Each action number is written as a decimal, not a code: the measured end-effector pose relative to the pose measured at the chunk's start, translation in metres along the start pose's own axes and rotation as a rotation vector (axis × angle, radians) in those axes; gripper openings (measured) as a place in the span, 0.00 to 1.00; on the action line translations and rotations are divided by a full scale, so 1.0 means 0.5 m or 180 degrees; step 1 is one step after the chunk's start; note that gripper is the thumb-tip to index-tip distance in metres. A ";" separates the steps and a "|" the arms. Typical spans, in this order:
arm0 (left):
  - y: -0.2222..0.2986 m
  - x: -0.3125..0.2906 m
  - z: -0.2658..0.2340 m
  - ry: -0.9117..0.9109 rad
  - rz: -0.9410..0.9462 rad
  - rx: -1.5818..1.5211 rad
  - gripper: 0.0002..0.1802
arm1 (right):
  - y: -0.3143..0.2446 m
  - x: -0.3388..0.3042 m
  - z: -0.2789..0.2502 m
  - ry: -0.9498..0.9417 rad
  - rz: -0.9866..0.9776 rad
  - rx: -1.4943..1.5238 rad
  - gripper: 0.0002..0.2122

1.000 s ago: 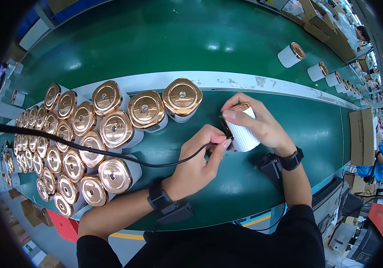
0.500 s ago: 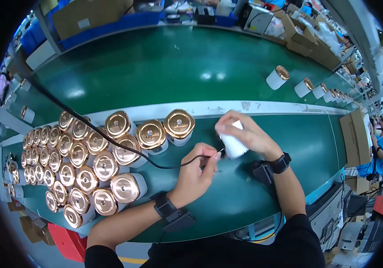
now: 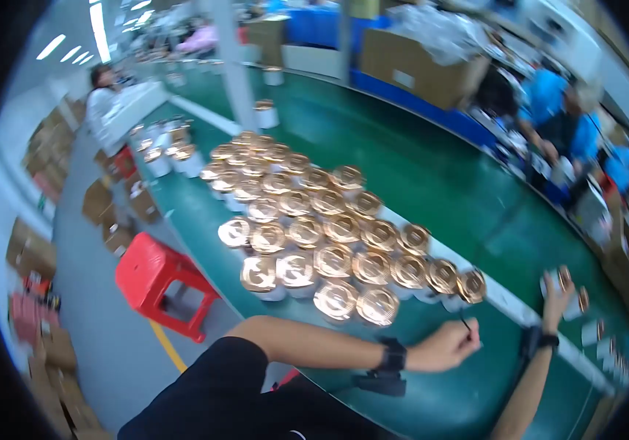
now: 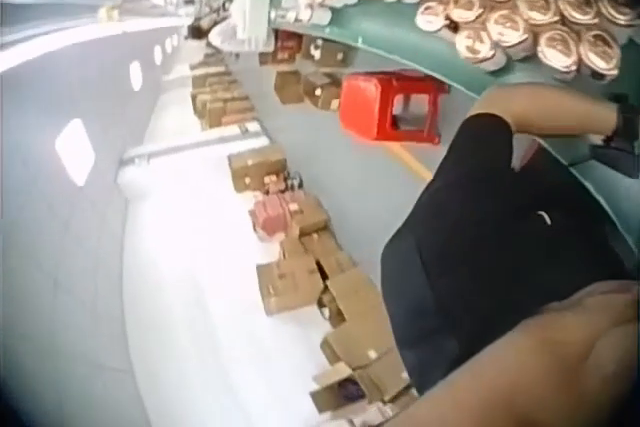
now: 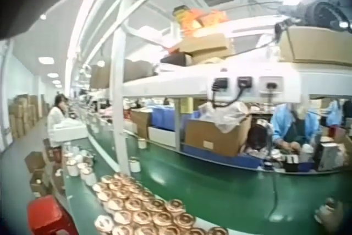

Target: The person tests humidifiers by picking them up from a conveyor belt, inserting a power cable into each unit, and then removing the cable before placing them back. This process is repeated for multiple units throughout the video.

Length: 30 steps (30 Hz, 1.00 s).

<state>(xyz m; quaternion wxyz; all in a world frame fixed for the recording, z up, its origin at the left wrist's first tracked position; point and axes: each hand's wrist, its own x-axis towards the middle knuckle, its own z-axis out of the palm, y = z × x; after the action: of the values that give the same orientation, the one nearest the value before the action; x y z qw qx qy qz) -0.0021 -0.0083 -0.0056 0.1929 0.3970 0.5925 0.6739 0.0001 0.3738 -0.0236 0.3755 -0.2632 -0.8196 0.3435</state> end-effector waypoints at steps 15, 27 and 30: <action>-0.011 0.023 0.031 -0.0096 0.0138 -0.0060 0.10 | 0.088 0.046 -0.019 0.0188 -0.0225 0.0772 0.28; -0.029 0.015 0.046 -0.0087 0.0163 -0.0545 0.10 | 0.115 0.040 -0.058 0.0609 -0.1238 -0.0761 0.18; -0.086 0.022 0.053 0.0010 0.0342 -0.0332 0.10 | 0.037 -0.028 -0.038 0.0201 -0.0110 -0.3924 0.26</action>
<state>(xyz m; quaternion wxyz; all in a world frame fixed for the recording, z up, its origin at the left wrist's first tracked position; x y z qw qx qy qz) 0.0024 0.0261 -0.0436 0.1759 0.4165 0.5346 0.7139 0.0265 0.3827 -0.0343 0.1839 -0.4286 -0.8599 -0.2075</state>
